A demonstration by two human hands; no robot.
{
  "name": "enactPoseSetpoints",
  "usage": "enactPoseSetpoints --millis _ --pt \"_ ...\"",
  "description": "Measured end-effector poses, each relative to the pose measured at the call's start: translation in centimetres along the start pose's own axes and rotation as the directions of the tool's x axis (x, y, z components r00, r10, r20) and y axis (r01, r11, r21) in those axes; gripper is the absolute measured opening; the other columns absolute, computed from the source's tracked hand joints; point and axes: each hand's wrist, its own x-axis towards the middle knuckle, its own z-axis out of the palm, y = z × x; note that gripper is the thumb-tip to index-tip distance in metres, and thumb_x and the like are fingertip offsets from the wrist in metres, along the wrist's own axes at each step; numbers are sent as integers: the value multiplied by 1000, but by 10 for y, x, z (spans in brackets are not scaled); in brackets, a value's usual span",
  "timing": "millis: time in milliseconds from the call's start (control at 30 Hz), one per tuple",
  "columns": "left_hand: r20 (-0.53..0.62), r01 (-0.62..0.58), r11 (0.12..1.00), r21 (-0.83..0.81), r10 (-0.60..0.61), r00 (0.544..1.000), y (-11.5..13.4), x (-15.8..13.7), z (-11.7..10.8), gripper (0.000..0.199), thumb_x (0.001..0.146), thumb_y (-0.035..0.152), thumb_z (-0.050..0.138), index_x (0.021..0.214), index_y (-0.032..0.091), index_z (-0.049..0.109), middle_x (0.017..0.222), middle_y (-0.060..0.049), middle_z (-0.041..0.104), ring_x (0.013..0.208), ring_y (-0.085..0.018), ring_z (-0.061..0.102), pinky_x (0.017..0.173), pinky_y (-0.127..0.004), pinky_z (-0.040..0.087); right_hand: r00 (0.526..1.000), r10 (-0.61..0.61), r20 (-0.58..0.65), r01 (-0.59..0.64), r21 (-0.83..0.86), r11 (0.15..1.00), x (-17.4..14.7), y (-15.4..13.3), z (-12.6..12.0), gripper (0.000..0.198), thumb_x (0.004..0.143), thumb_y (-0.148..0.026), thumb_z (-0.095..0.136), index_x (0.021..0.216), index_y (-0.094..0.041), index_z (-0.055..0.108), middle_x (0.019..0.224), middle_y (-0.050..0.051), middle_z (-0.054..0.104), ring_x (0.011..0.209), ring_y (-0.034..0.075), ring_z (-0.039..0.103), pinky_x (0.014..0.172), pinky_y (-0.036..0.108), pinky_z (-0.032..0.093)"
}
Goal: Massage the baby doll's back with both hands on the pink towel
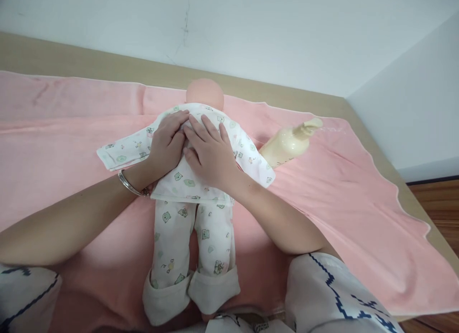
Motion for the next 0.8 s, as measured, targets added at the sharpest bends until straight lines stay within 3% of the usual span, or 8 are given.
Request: enactPoseSetpoints --millis 167,400,800 --pt "5 5 1000 -3 -5 1000 0 0 0 42 91 22 37 125 27 61 143 -1 61 137 -21 53 125 -48 41 999 33 -25 -32 46 998 7 11 -1 55 99 -29 32 151 -25 47 166 -1 31 157 26 20 128 60 15" --pt "12 -4 1000 25 4 1000 -2 1 1 46 89 26 35 127 22 61 143 -3 61 138 -22 53 125 -49 41 999 25 -40 -24 27 999 7 12 0 55 98 -29 35 152 -23 46 165 1 32 157 28 21 128 59 16" --pt "25 13 999 38 -14 1000 -2 1 0 45 91 27 33 127 24 59 145 -1 59 139 -20 51 126 -49 41 999 28 -42 -27 27 999 7 12 0 55 98 -29 35 151 -24 47 165 1 32 157 27 21 128 59 16"
